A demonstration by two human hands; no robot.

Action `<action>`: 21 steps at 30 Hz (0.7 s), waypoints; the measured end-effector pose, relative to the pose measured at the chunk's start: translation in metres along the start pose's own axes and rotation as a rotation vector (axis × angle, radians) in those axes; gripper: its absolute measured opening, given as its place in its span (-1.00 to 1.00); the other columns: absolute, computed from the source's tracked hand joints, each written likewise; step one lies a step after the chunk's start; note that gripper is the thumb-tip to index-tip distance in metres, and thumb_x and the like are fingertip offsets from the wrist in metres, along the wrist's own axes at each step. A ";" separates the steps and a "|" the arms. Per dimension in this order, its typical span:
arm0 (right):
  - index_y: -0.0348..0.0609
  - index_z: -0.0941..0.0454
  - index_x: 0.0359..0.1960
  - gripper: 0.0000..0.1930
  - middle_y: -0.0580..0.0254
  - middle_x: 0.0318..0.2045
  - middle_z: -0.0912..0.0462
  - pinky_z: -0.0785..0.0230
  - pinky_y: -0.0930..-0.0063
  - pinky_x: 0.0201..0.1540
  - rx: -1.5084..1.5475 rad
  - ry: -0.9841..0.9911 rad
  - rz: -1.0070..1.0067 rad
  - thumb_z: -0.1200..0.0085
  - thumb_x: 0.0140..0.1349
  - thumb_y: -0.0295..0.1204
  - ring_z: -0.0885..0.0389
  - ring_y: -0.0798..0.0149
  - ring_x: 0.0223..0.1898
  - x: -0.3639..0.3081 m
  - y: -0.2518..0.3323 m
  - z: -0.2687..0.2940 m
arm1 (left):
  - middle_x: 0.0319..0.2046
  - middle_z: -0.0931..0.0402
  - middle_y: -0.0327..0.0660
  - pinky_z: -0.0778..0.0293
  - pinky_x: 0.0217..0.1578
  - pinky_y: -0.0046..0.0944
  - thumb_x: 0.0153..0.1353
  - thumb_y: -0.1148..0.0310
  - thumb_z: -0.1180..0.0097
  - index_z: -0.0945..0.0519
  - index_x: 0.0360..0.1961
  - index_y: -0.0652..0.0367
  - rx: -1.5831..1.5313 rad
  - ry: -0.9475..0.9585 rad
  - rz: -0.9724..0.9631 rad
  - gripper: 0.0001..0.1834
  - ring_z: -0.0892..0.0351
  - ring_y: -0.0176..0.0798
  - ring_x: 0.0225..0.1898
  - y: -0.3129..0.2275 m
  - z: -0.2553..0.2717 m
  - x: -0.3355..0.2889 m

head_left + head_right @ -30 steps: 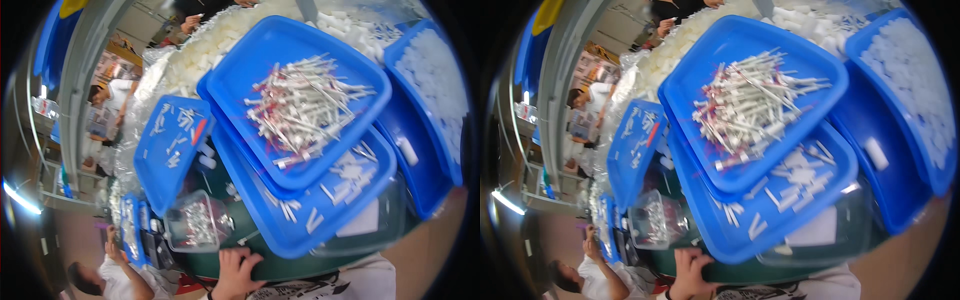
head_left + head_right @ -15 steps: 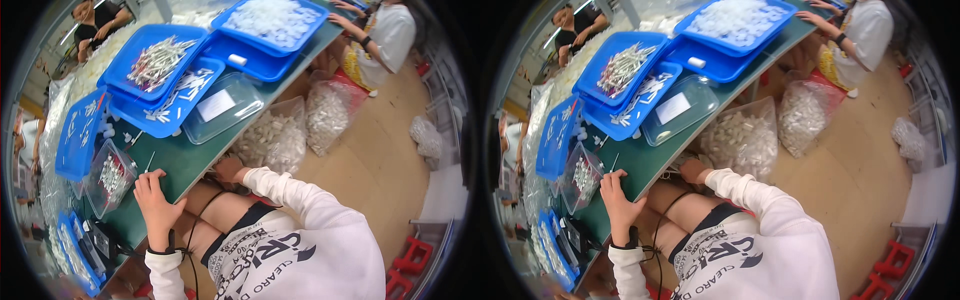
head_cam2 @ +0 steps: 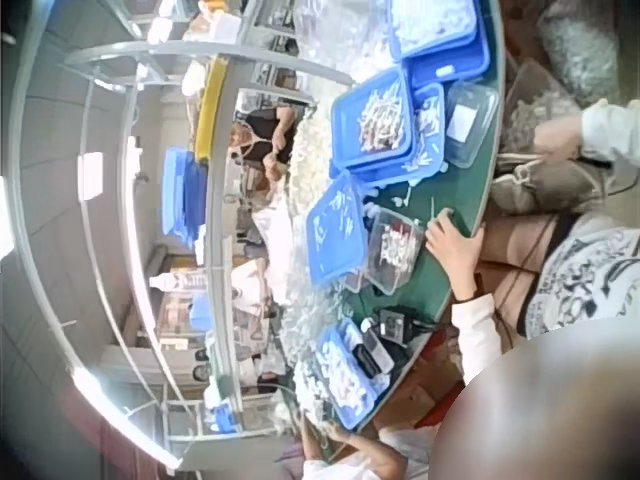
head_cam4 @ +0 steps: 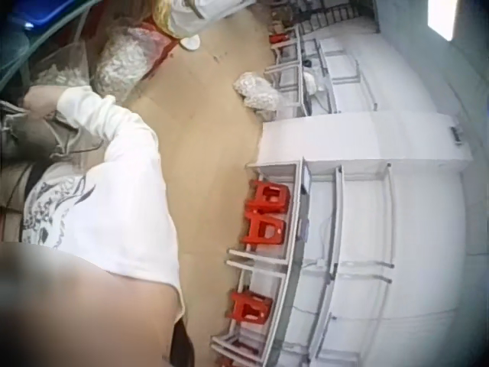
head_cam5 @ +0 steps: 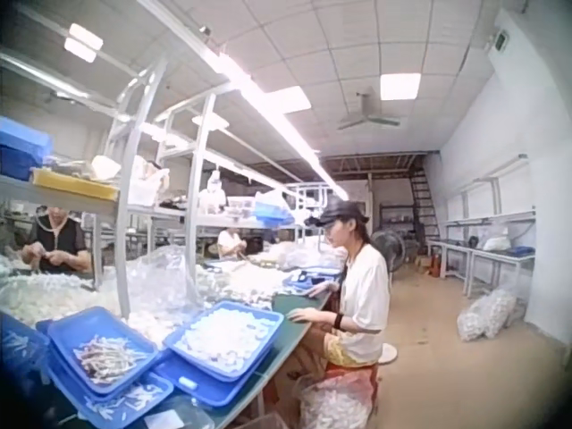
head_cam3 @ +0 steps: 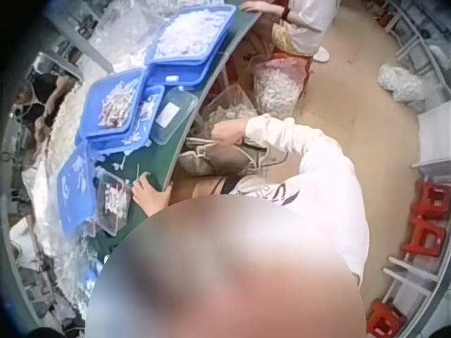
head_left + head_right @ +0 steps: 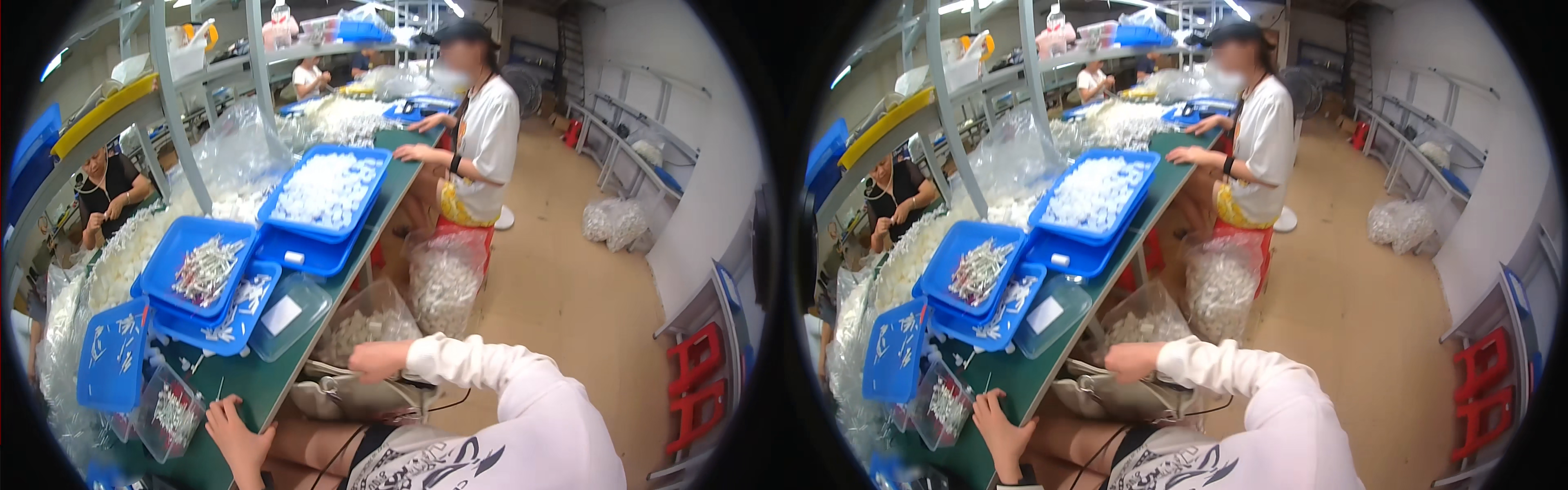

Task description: The person assembles small white cylindrical components with red-tipped wires by hand, inserting the wire into the cylinder and placing the finished units into a blue tray. The person occasionally reaches for more parts from nearby trays and bags.

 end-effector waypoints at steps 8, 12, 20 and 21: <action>-0.44 -0.56 -0.45 -0.72 -0.22 -0.50 -0.58 -0.42 0.06 -0.30 -0.049 0.075 -0.252 -0.07 -0.02 -0.36 -0.58 -0.18 -0.39 -0.095 0.005 0.070 | -0.17 -0.28 -0.14 -0.21 -0.05 -0.05 -0.50 0.30 -0.48 -0.35 -0.15 0.09 -0.005 -0.002 0.016 -0.23 -0.29 0.02 -0.06 0.005 0.005 -0.006; -0.40 -0.52 -0.49 -0.69 -0.17 -0.63 -0.49 -0.35 0.15 -0.42 0.036 -0.064 -0.362 -0.12 0.05 -0.29 -0.47 -0.07 -0.56 -0.148 0.007 0.132 | -0.17 -0.28 -0.14 -0.20 -0.05 -0.05 -0.51 0.31 -0.47 -0.35 -0.16 0.10 -0.008 -0.007 0.018 -0.23 -0.28 0.01 -0.06 0.009 0.003 -0.007; -0.37 -0.57 -0.44 -0.67 -0.02 -0.68 -0.46 -0.29 0.30 -0.48 0.172 -0.388 -0.537 -0.19 0.04 -0.26 -0.37 0.20 -0.64 -0.195 0.021 0.180 | -0.17 -0.28 -0.15 -0.20 -0.05 -0.06 -0.50 0.30 -0.47 -0.35 -0.15 0.10 -0.020 -0.023 0.001 -0.23 -0.28 0.00 -0.05 0.009 0.007 -0.007; -0.37 -0.58 -0.44 -0.67 -0.01 -0.68 -0.47 -0.30 0.31 -0.48 0.184 -0.396 -0.578 -0.20 0.03 -0.26 -0.38 0.22 -0.64 -0.198 0.021 0.179 | -0.17 -0.28 -0.14 -0.20 -0.05 -0.06 -0.50 0.30 -0.47 -0.35 -0.15 0.10 -0.029 -0.021 -0.001 -0.23 -0.28 0.00 -0.05 0.008 0.006 -0.007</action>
Point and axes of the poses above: each hand's wrist, its own x-axis towards the middle knuckle, its own z-axis out of the back of the hand, y = z × x, the point moved 10 cm from there along x, towards the middle knuckle
